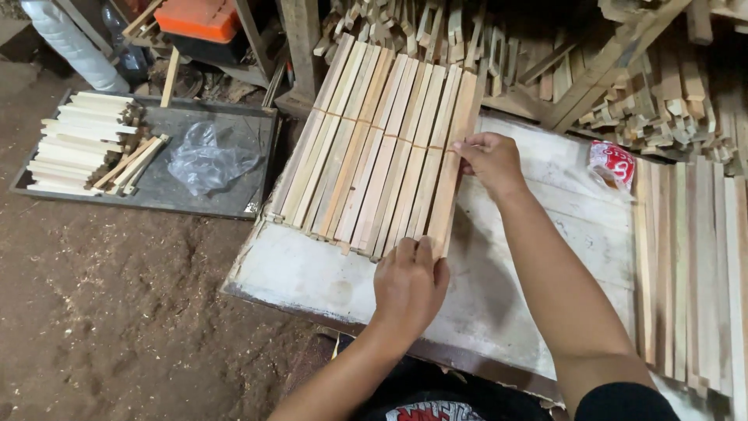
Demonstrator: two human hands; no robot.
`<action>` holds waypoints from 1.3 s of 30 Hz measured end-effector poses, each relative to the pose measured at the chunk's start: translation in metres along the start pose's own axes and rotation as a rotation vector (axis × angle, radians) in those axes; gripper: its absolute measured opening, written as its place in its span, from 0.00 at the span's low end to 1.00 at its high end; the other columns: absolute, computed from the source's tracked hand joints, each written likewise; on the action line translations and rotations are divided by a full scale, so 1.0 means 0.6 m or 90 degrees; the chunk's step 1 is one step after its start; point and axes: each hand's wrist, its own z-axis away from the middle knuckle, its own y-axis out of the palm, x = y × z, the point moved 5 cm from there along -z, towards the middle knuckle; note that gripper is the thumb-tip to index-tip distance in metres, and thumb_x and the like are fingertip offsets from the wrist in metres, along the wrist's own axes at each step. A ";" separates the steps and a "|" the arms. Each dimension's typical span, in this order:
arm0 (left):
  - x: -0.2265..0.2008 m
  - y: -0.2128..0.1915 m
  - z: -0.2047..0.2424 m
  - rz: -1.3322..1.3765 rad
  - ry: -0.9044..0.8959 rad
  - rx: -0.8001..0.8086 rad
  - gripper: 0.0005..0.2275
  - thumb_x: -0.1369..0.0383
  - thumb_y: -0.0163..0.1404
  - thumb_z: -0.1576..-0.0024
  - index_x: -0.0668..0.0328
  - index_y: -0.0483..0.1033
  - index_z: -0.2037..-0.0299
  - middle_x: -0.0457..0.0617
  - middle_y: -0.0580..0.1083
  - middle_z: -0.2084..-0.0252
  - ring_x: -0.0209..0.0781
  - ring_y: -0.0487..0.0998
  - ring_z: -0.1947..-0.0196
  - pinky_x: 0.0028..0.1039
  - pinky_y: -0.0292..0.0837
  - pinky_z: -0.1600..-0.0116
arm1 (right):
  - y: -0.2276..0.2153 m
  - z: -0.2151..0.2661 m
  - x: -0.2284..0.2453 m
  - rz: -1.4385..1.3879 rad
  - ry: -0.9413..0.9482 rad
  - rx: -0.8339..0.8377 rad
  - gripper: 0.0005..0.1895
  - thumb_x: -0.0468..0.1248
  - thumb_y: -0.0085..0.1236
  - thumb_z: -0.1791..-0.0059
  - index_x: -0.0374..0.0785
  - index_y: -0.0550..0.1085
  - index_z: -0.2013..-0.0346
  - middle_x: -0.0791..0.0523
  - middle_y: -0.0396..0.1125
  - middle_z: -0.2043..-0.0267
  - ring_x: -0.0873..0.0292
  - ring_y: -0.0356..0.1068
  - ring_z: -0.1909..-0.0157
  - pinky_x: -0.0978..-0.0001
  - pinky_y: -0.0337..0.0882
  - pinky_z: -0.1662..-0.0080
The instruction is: A person is shown picking up thin wooden sticks from a pile and securing them into small bundles using rubber bands in a workshop environment.
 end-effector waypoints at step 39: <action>-0.021 0.071 0.006 -0.030 0.011 0.251 0.33 0.64 0.55 0.43 0.65 0.57 0.28 0.71 0.49 0.25 0.73 0.40 0.24 0.65 0.18 0.28 | -0.086 0.121 0.014 0.161 -0.018 0.012 0.32 0.49 0.42 0.40 0.47 0.51 0.23 0.46 0.45 0.22 0.44 0.44 0.23 0.48 0.47 0.26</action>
